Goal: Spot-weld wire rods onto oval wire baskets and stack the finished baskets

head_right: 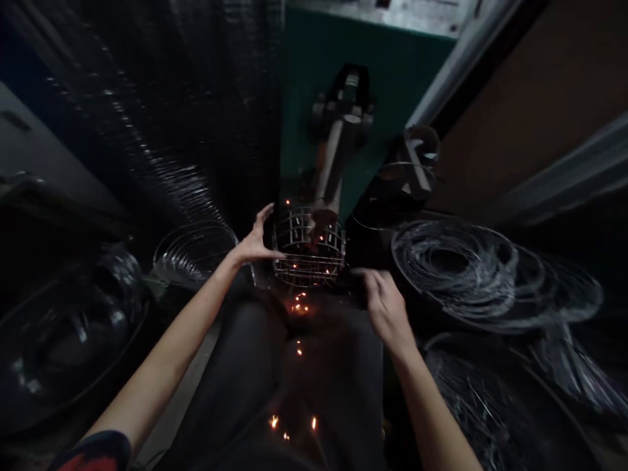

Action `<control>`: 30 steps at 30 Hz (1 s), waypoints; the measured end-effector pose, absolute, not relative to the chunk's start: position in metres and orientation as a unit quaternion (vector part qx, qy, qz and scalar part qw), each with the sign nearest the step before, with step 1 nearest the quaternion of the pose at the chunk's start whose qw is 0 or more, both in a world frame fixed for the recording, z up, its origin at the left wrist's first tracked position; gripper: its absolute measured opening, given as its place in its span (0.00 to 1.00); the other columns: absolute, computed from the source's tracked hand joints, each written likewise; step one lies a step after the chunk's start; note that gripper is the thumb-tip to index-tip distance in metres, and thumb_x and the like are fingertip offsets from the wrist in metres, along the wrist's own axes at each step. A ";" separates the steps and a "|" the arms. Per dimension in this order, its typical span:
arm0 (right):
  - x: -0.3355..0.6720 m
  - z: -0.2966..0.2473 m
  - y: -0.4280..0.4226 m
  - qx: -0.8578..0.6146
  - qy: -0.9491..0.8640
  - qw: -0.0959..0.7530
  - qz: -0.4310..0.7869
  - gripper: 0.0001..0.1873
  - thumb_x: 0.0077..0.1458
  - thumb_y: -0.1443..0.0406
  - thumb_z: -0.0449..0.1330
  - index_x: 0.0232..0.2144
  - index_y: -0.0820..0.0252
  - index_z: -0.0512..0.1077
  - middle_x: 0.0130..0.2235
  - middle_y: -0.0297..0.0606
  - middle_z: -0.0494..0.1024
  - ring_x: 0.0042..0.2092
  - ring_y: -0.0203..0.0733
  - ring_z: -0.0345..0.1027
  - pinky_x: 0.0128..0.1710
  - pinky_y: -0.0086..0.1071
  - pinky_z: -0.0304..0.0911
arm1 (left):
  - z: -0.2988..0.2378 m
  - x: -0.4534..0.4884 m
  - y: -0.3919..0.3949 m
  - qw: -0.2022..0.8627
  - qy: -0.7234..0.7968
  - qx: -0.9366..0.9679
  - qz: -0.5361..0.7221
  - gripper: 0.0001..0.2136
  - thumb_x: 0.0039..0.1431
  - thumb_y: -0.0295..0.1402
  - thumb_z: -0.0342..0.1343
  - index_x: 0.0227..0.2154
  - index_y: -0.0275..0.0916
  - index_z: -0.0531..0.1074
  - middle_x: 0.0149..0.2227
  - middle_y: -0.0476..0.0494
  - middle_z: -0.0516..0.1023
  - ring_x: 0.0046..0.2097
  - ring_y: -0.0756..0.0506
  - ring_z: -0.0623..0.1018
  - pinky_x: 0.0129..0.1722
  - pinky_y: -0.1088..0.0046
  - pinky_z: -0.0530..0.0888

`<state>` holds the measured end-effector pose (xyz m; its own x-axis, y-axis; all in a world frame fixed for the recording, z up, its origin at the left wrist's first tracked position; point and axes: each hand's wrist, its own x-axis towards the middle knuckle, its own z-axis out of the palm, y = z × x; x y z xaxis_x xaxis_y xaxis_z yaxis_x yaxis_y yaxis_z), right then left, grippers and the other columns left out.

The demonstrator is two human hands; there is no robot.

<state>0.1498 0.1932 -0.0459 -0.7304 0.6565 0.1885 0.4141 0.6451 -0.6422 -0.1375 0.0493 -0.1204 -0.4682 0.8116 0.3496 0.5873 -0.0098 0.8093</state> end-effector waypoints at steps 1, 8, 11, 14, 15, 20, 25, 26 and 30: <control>0.166 -0.053 0.194 -0.312 -0.888 0.173 0.290 0.25 0.61 0.50 0.41 0.36 0.54 0.74 0.39 0.40 0.76 0.44 0.44 0.70 0.47 0.38 0.64 | -0.129 -0.138 0.042 0.133 0.698 0.490 0.505 0.62 0.30 0.50 0.72 0.65 0.41 0.39 0.66 0.30 0.43 0.66 0.29 0.49 0.64 0.46 0.50; 0.231 -0.130 0.188 -0.320 -0.902 0.034 0.286 0.22 0.53 0.46 0.47 0.24 0.50 0.72 0.30 0.41 0.79 0.36 0.52 0.75 0.37 0.44 0.71 | -0.162 -0.134 0.043 0.146 0.646 0.462 0.590 0.61 0.34 0.50 0.71 0.64 0.40 0.37 0.64 0.26 0.47 0.65 0.32 0.56 0.61 0.49 0.58; 0.247 -0.149 0.187 -0.298 -0.898 0.036 0.323 0.18 0.50 0.47 0.52 0.25 0.47 0.74 0.30 0.39 0.80 0.36 0.55 0.76 0.37 0.47 0.73 | -0.163 -0.132 0.044 0.132 0.645 0.435 0.614 0.60 0.33 0.52 0.70 0.64 0.42 0.37 0.62 0.28 0.52 0.62 0.35 0.61 0.59 0.50 0.62; 0.248 -0.138 0.186 -0.303 -0.879 0.042 0.366 0.15 0.51 0.49 0.54 0.30 0.47 0.76 0.34 0.38 0.81 0.39 0.54 0.76 0.40 0.46 0.73 | -0.153 -0.122 0.030 0.079 0.665 0.438 0.599 0.57 0.34 0.50 0.70 0.63 0.43 0.41 0.61 0.31 0.54 0.60 0.36 0.63 0.58 0.51 0.63; 0.243 -0.127 0.182 -0.311 -0.869 0.056 0.380 0.15 0.51 0.50 0.56 0.34 0.48 0.77 0.37 0.39 0.81 0.41 0.53 0.76 0.42 0.45 0.72 | -0.147 -0.115 0.023 0.057 0.674 0.452 0.581 0.56 0.34 0.49 0.71 0.63 0.43 0.43 0.60 0.32 0.55 0.60 0.35 0.62 0.59 0.51 0.63; 0.181 -0.049 0.153 -0.266 -0.825 0.068 0.494 0.22 0.48 0.52 0.63 0.44 0.56 0.75 0.43 0.41 0.80 0.45 0.47 0.74 0.46 0.38 0.69 | -0.104 -0.072 -0.004 -0.006 0.692 0.554 0.463 0.51 0.34 0.41 0.72 0.62 0.45 0.50 0.58 0.36 0.58 0.59 0.33 0.60 0.58 0.50 0.61; 0.121 -0.024 0.150 -0.203 -0.870 0.002 0.449 0.15 0.54 0.55 0.60 0.32 0.60 0.79 0.32 0.37 0.81 0.36 0.41 0.74 0.38 0.32 0.68 | -0.081 -0.051 0.005 -0.002 0.684 0.622 0.380 0.45 0.36 0.40 0.71 0.58 0.47 0.55 0.57 0.37 0.60 0.57 0.33 0.61 0.56 0.50 0.61; 0.116 -0.027 0.150 -0.194 -0.899 0.021 0.393 0.13 0.55 0.57 0.59 0.33 0.60 0.79 0.33 0.37 0.81 0.35 0.41 0.74 0.38 0.32 0.67 | -0.080 -0.050 0.009 -0.001 0.689 0.622 0.373 0.44 0.35 0.40 0.72 0.57 0.47 0.56 0.57 0.37 0.60 0.57 0.32 0.61 0.56 0.50 0.61; 0.116 -0.038 0.146 -0.103 -0.984 0.036 0.139 0.15 0.58 0.63 0.58 0.47 0.57 0.75 0.42 0.41 0.81 0.39 0.42 0.76 0.34 0.29 0.66 | -0.084 -0.049 0.018 0.004 0.702 0.602 0.380 0.41 0.34 0.42 0.72 0.53 0.45 0.59 0.57 0.35 0.60 0.57 0.32 0.61 0.54 0.50 0.62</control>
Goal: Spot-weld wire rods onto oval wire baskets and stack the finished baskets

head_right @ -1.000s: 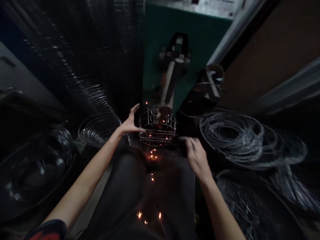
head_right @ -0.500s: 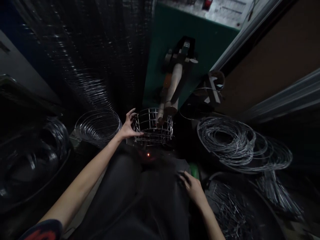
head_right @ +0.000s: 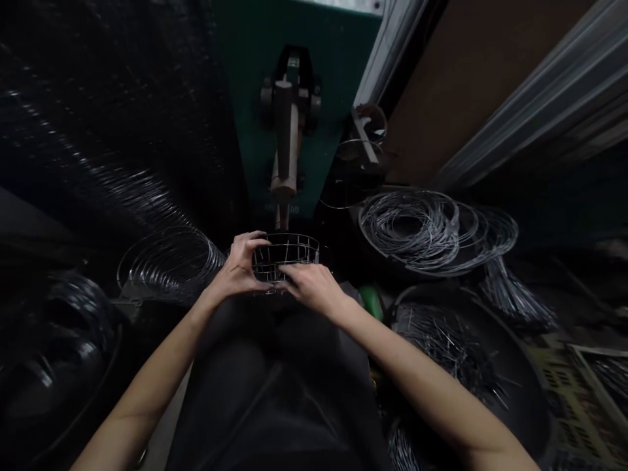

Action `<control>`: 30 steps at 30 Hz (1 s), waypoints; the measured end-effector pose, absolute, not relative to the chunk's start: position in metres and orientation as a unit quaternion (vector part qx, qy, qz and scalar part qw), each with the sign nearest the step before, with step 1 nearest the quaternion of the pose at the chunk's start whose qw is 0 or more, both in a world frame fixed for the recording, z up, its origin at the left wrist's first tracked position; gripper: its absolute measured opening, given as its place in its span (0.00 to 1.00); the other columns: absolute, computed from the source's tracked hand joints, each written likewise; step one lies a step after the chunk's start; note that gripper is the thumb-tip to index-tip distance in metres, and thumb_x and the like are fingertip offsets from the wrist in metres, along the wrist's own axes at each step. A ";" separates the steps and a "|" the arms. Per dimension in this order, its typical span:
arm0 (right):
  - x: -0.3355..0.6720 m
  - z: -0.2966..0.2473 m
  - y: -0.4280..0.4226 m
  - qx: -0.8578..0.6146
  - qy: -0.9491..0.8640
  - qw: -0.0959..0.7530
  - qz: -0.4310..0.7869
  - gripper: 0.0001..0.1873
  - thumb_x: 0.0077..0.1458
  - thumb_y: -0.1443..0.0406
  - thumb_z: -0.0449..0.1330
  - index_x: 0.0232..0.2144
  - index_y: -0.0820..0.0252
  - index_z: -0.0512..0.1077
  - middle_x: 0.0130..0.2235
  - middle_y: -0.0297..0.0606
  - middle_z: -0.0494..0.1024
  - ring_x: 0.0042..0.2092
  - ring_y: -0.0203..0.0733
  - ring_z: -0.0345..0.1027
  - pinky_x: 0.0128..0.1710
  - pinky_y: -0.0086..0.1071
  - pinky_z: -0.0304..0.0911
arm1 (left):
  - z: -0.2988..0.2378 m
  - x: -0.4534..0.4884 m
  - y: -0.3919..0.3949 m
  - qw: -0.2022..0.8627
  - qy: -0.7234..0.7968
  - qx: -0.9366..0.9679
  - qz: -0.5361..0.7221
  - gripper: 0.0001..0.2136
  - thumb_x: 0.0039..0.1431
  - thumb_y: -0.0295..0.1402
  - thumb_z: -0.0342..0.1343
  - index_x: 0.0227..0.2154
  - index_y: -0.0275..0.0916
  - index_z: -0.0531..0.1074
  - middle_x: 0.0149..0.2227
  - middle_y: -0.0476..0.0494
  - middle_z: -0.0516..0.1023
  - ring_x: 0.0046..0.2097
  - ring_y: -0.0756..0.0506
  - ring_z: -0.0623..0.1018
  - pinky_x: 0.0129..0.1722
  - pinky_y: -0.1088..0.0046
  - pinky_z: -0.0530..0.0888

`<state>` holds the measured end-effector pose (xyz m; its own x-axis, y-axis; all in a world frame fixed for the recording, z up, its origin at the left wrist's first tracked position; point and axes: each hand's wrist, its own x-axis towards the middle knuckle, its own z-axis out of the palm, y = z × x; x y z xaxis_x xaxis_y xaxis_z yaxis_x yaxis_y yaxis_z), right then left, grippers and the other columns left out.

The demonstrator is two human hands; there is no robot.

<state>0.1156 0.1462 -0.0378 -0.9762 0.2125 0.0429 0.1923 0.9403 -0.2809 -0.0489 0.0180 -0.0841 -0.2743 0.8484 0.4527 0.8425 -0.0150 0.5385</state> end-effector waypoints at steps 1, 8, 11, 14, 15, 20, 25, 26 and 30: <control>0.118 -0.040 0.145 -0.083 -0.991 0.023 0.101 0.16 0.58 0.64 0.57 0.49 0.56 0.73 0.44 0.40 0.80 0.39 0.42 0.76 0.32 0.28 0.66 | -0.085 -0.049 0.020 0.008 0.705 0.596 0.384 0.41 0.34 0.42 0.72 0.52 0.45 0.59 0.57 0.35 0.60 0.57 0.32 0.61 0.54 0.50 0.62; 0.120 -0.050 0.156 -0.039 -0.998 0.030 0.044 0.16 0.58 0.67 0.54 0.48 0.52 0.73 0.44 0.37 0.81 0.34 0.37 0.76 0.26 0.25 0.62 | -0.089 -0.052 0.030 0.041 0.716 0.592 0.369 0.36 0.34 0.41 0.72 0.48 0.44 0.63 0.57 0.36 0.60 0.58 0.31 0.60 0.55 0.49 0.63; 0.121 -0.051 0.159 -0.030 -0.998 0.037 0.047 0.16 0.57 0.67 0.55 0.47 0.51 0.74 0.44 0.37 0.80 0.34 0.36 0.75 0.27 0.24 0.62 | -0.087 -0.052 0.029 0.036 0.713 0.595 0.369 0.36 0.34 0.39 0.72 0.48 0.43 0.63 0.56 0.36 0.61 0.58 0.31 0.60 0.54 0.48 0.63; 0.124 -0.049 0.158 -0.016 -0.997 0.044 0.059 0.16 0.57 0.68 0.55 0.47 0.51 0.74 0.45 0.36 0.80 0.34 0.36 0.75 0.28 0.24 0.62 | -0.084 -0.051 0.025 0.038 0.714 0.588 0.379 0.37 0.33 0.39 0.72 0.48 0.43 0.62 0.57 0.35 0.60 0.58 0.31 0.60 0.55 0.47 0.63; 0.125 -0.048 0.158 -0.014 -0.997 0.049 0.063 0.16 0.57 0.68 0.55 0.47 0.51 0.74 0.45 0.36 0.80 0.34 0.36 0.75 0.28 0.24 0.62 | -0.083 -0.052 0.024 0.041 0.712 0.586 0.384 0.37 0.33 0.39 0.73 0.48 0.44 0.62 0.57 0.35 0.60 0.58 0.31 0.60 0.55 0.47 0.63; 0.118 -0.040 0.164 -0.025 -0.996 0.063 0.056 0.15 0.58 0.66 0.55 0.46 0.51 0.74 0.44 0.36 0.80 0.33 0.36 0.75 0.26 0.24 0.61 | -0.077 -0.059 0.032 0.055 0.708 0.580 0.399 0.39 0.31 0.40 0.73 0.49 0.44 0.61 0.56 0.37 0.61 0.58 0.31 0.61 0.55 0.48 0.64; 0.106 -0.038 0.173 -0.020 -0.998 0.051 0.039 0.14 0.59 0.66 0.53 0.45 0.51 0.74 0.43 0.34 0.81 0.32 0.35 0.75 0.25 0.25 0.58 | -0.076 -0.068 0.044 0.059 0.708 0.574 0.407 0.39 0.30 0.40 0.72 0.49 0.43 0.62 0.55 0.37 0.62 0.58 0.30 0.61 0.55 0.48 0.64; 0.104 -0.038 0.174 -0.021 -0.997 0.054 0.043 0.14 0.59 0.66 0.53 0.45 0.50 0.74 0.42 0.34 0.81 0.32 0.35 0.74 0.25 0.25 0.58 | -0.076 -0.070 0.045 0.058 0.707 0.575 0.409 0.39 0.30 0.40 0.72 0.49 0.43 0.62 0.55 0.37 0.62 0.58 0.30 0.61 0.55 0.49 0.64; 0.100 -0.035 0.175 -0.024 -0.998 0.047 0.045 0.15 0.59 0.66 0.54 0.46 0.50 0.74 0.42 0.34 0.81 0.34 0.36 0.75 0.26 0.25 0.59 | -0.077 -0.076 0.046 0.060 0.700 0.581 0.411 0.39 0.30 0.40 0.72 0.49 0.41 0.62 0.54 0.37 0.63 0.57 0.30 0.62 0.55 0.49 0.66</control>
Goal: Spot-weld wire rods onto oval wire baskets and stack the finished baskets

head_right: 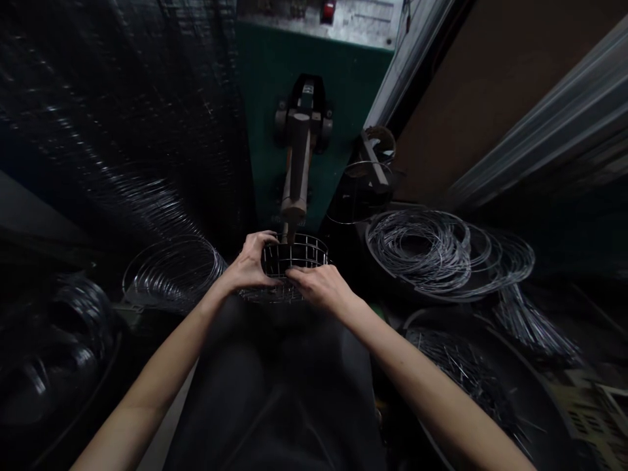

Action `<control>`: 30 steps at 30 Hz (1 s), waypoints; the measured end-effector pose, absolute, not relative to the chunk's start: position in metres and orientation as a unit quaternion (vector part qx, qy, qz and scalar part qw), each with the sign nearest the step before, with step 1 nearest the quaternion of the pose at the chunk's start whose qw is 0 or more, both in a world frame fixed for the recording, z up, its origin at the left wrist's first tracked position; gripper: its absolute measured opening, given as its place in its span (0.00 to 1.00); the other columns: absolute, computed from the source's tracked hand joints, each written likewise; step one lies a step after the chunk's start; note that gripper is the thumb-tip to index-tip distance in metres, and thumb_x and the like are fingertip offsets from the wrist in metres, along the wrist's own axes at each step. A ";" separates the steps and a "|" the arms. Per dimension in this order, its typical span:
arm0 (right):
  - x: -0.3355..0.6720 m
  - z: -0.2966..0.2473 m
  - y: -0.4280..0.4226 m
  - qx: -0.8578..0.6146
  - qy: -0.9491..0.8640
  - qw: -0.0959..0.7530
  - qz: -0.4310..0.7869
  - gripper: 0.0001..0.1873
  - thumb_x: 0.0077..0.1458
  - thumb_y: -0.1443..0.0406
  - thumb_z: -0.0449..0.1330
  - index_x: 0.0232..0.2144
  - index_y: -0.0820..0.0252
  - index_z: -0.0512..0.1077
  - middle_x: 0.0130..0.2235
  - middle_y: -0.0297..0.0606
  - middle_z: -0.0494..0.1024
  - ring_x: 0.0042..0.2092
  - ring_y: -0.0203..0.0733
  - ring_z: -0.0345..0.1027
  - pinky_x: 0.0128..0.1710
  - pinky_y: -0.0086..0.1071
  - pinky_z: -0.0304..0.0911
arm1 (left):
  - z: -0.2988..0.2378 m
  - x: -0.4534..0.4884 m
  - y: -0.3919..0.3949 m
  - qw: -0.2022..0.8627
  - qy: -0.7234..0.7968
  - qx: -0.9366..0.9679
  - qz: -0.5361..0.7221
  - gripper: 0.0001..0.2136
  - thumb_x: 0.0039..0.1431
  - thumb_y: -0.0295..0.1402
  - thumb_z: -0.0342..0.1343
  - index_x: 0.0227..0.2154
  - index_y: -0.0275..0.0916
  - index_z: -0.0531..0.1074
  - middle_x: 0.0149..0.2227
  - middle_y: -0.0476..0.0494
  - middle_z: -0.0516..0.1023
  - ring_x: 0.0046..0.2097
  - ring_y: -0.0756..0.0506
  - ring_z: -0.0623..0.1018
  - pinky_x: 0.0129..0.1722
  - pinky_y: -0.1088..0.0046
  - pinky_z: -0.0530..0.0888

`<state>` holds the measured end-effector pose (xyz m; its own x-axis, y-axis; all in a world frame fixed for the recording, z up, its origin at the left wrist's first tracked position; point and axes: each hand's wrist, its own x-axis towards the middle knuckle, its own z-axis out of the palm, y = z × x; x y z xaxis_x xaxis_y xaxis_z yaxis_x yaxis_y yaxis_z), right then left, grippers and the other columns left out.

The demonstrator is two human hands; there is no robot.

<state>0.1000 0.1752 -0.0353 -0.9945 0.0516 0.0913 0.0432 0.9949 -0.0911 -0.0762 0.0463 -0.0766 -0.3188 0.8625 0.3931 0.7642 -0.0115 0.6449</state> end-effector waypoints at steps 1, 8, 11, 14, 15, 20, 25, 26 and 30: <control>0.100 -0.034 0.175 -0.026 -0.998 0.041 0.042 0.15 0.59 0.67 0.54 0.46 0.50 0.74 0.43 0.34 0.81 0.34 0.37 0.75 0.26 0.25 0.59 | -0.077 -0.077 0.046 0.065 0.699 0.580 0.412 0.40 0.29 0.40 0.73 0.49 0.42 0.62 0.54 0.37 0.63 0.57 0.31 0.63 0.55 0.49 0.66; 0.102 -0.036 0.173 -0.047 -0.998 0.037 0.036 0.22 0.57 0.72 0.53 0.51 0.50 0.71 0.50 0.33 0.78 0.40 0.40 0.76 0.30 0.27 0.63 | -0.072 -0.080 0.046 0.081 0.702 0.564 0.427 0.40 0.31 0.40 0.72 0.49 0.45 0.59 0.50 0.41 0.64 0.53 0.35 0.66 0.53 0.51 0.67; 0.095 -0.037 0.178 -0.070 -0.995 0.050 0.043 0.23 0.58 0.73 0.52 0.53 0.51 0.71 0.49 0.34 0.78 0.42 0.40 0.76 0.33 0.28 0.65 | -0.066 -0.085 0.054 0.092 0.714 0.555 0.417 0.40 0.30 0.40 0.72 0.49 0.44 0.59 0.48 0.41 0.64 0.52 0.35 0.66 0.52 0.51 0.68; 0.085 -0.040 0.183 -0.102 -0.990 0.075 0.062 0.19 0.59 0.71 0.53 0.51 0.50 0.72 0.46 0.34 0.80 0.42 0.39 0.75 0.35 0.28 0.65 | -0.063 -0.093 0.062 0.094 0.728 0.544 0.407 0.41 0.29 0.40 0.73 0.49 0.42 0.59 0.47 0.40 0.64 0.52 0.34 0.67 0.51 0.51 0.69; 0.082 -0.042 0.184 -0.110 -0.987 0.091 0.075 0.18 0.60 0.69 0.54 0.50 0.50 0.72 0.45 0.34 0.80 0.41 0.39 0.75 0.35 0.28 0.65 | -0.063 -0.096 0.065 0.088 0.730 0.543 0.406 0.41 0.29 0.39 0.73 0.49 0.42 0.60 0.47 0.41 0.64 0.52 0.34 0.67 0.51 0.51 0.69; 0.083 -0.058 0.188 -0.156 -0.950 0.221 0.152 0.08 0.58 0.65 0.58 0.39 0.55 0.76 0.43 0.39 0.77 0.39 0.39 0.72 0.36 0.27 0.64 | -0.067 -0.099 0.069 0.062 0.724 0.545 0.419 0.40 0.30 0.38 0.73 0.49 0.43 0.60 0.48 0.42 0.64 0.53 0.36 0.67 0.54 0.53 0.68; 0.071 -0.061 0.200 -0.203 -0.914 0.277 0.219 0.03 0.51 0.67 0.64 0.32 0.56 0.76 0.33 0.36 0.71 0.34 0.38 0.68 0.33 0.29 0.61 | -0.065 -0.112 0.079 0.063 0.724 0.547 0.414 0.42 0.30 0.37 0.73 0.51 0.43 0.58 0.47 0.43 0.64 0.52 0.37 0.67 0.52 0.56 0.68; 0.067 -0.061 0.203 -0.211 -0.908 0.280 0.229 0.03 0.51 0.67 0.64 0.31 0.56 0.75 0.32 0.35 0.71 0.33 0.38 0.67 0.33 0.29 0.61 | -0.065 -0.117 0.082 0.067 0.725 0.545 0.415 0.42 0.30 0.37 0.73 0.50 0.43 0.58 0.47 0.43 0.65 0.52 0.37 0.67 0.52 0.57 0.68; 0.058 -0.055 0.213 -0.211 -0.907 0.264 0.253 0.03 0.50 0.65 0.65 0.30 0.57 0.76 0.30 0.34 0.72 0.32 0.38 0.66 0.31 0.29 0.59 | -0.066 -0.128 0.092 0.075 0.719 0.548 0.421 0.42 0.30 0.39 0.73 0.50 0.42 0.58 0.49 0.41 0.65 0.53 0.35 0.67 0.53 0.55 0.67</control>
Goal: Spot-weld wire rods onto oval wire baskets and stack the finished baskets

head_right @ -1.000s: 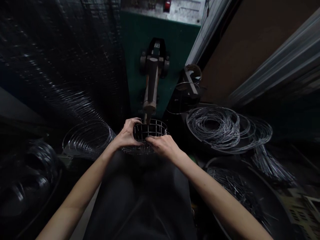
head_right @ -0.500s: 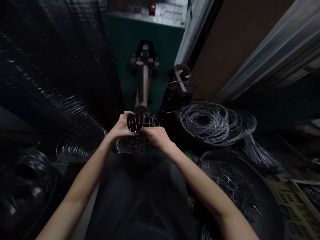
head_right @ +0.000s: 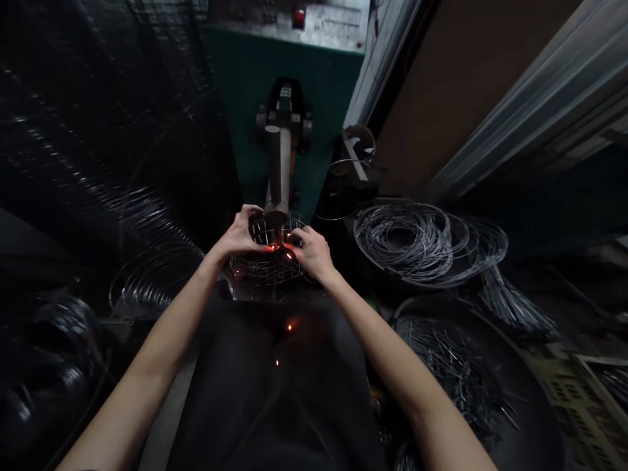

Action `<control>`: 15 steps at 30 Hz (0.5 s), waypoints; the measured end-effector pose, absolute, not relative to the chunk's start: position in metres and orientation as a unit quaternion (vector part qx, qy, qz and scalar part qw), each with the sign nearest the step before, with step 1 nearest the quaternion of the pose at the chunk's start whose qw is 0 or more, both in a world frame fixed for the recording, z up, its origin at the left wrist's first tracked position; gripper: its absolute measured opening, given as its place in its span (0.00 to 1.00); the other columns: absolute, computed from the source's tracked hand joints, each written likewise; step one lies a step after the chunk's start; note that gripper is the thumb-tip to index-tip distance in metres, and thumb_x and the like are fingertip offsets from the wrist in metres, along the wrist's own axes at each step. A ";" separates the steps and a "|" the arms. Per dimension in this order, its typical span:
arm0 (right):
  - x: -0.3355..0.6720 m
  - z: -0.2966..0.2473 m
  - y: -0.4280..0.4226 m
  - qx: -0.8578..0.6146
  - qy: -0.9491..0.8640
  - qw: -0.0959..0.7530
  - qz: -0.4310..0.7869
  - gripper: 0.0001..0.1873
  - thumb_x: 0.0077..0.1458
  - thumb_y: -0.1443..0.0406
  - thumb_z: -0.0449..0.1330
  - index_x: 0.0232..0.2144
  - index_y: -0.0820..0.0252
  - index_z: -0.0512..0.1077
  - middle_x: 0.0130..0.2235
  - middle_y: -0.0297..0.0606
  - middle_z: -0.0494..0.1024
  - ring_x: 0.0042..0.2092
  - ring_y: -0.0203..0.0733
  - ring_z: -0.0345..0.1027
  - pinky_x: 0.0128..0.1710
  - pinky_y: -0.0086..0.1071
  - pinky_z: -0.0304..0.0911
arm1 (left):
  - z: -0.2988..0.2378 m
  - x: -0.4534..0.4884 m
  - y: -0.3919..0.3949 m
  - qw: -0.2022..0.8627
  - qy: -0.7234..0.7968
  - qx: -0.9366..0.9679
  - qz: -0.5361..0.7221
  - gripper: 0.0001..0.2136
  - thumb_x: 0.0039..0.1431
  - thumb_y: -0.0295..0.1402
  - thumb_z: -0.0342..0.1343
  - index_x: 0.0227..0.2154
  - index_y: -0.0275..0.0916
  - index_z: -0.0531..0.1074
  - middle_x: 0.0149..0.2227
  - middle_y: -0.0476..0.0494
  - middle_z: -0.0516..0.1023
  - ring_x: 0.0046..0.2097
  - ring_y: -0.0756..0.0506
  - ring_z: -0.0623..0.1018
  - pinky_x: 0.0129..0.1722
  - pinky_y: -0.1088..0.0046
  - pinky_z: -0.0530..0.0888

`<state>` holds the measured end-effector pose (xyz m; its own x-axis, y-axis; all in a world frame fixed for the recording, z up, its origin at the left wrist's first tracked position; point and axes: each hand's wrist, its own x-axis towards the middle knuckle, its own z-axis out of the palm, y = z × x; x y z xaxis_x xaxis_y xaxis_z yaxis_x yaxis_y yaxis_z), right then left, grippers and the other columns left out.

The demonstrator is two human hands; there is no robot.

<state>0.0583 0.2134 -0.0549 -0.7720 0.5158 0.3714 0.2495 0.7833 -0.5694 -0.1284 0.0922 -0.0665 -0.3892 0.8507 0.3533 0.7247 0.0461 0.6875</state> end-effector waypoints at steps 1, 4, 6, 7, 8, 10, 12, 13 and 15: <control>0.058 -0.052 0.216 -0.204 -0.909 0.258 0.256 0.04 0.50 0.65 0.64 0.31 0.57 0.76 0.31 0.34 0.72 0.32 0.38 0.67 0.31 0.29 0.60 | -0.067 -0.129 0.093 0.075 0.719 0.546 0.424 0.42 0.30 0.40 0.73 0.50 0.42 0.58 0.50 0.41 0.65 0.54 0.35 0.67 0.54 0.54 0.67; 0.054 -0.041 0.230 -0.177 -0.917 0.259 0.248 0.07 0.52 0.65 0.62 0.36 0.58 0.76 0.33 0.36 0.75 0.35 0.39 0.69 0.36 0.30 0.62 | -0.069 -0.131 0.089 0.099 0.700 0.547 0.448 0.46 0.30 0.42 0.73 0.54 0.43 0.57 0.54 0.38 0.64 0.57 0.33 0.65 0.56 0.51 0.65; 0.043 -0.033 0.246 -0.166 -0.930 0.255 0.206 0.10 0.55 0.67 0.58 0.40 0.59 0.75 0.38 0.39 0.76 0.38 0.41 0.70 0.39 0.31 0.63 | -0.070 -0.138 0.085 0.134 0.671 0.547 0.483 0.46 0.35 0.43 0.72 0.58 0.44 0.54 0.57 0.36 0.63 0.60 0.33 0.64 0.57 0.52 0.64; 0.035 -0.029 0.255 -0.163 -0.940 0.240 0.178 0.12 0.55 0.69 0.56 0.40 0.59 0.75 0.40 0.41 0.76 0.39 0.41 0.70 0.40 0.32 0.63 | -0.070 -0.144 0.083 0.147 0.661 0.538 0.503 0.44 0.40 0.44 0.69 0.59 0.43 0.54 0.57 0.35 0.64 0.60 0.35 0.65 0.58 0.54 0.64; 0.025 -0.026 0.265 -0.159 -0.953 0.209 0.150 0.12 0.55 0.70 0.55 0.40 0.60 0.75 0.41 0.42 0.77 0.39 0.42 0.70 0.40 0.32 0.63 | -0.071 -0.151 0.082 0.157 0.656 0.525 0.519 0.40 0.46 0.43 0.66 0.59 0.42 0.54 0.56 0.35 0.66 0.58 0.37 0.67 0.57 0.55 0.65; 0.003 -0.021 0.284 -0.143 -0.978 0.108 0.110 0.12 0.52 0.72 0.55 0.37 0.60 0.76 0.39 0.42 0.78 0.38 0.44 0.71 0.39 0.32 0.63 | -0.075 -0.166 0.083 0.172 0.666 0.496 0.530 0.30 0.53 0.40 0.60 0.57 0.40 0.59 0.49 0.38 0.74 0.52 0.40 0.73 0.54 0.59 0.68; -0.017 -0.020 0.298 -0.121 -0.988 0.005 0.092 0.10 0.49 0.74 0.56 0.30 0.60 0.76 0.33 0.40 0.79 0.36 0.44 0.72 0.37 0.32 0.64 | -0.080 -0.180 0.087 0.184 0.686 0.485 0.510 0.24 0.54 0.36 0.59 0.54 0.38 0.66 0.38 0.42 0.78 0.43 0.43 0.77 0.48 0.64 0.71; -0.024 -0.021 0.303 -0.114 -0.989 -0.021 0.088 0.09 0.48 0.75 0.57 0.28 0.60 0.76 0.31 0.40 0.78 0.35 0.45 0.72 0.36 0.32 0.65 | -0.082 -0.186 0.090 0.184 0.695 0.489 0.494 0.23 0.53 0.35 0.59 0.53 0.39 0.68 0.35 0.45 0.78 0.40 0.44 0.78 0.44 0.67 0.72; -0.033 -0.025 0.309 -0.111 -0.990 0.004 0.092 0.09 0.48 0.75 0.57 0.24 0.60 0.75 0.28 0.38 0.78 0.33 0.45 0.72 0.34 0.31 0.66 | -0.084 -0.191 0.096 0.152 0.725 0.493 0.457 0.21 0.53 0.32 0.60 0.51 0.41 0.70 0.32 0.47 0.78 0.37 0.44 0.77 0.42 0.68 0.72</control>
<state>-0.0328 0.3095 -0.0253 -0.9752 0.2208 -0.0120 0.2192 0.9585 -0.1824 -0.1913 0.0961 -0.0839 -0.4682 0.8535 0.2288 0.5750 0.0977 0.8123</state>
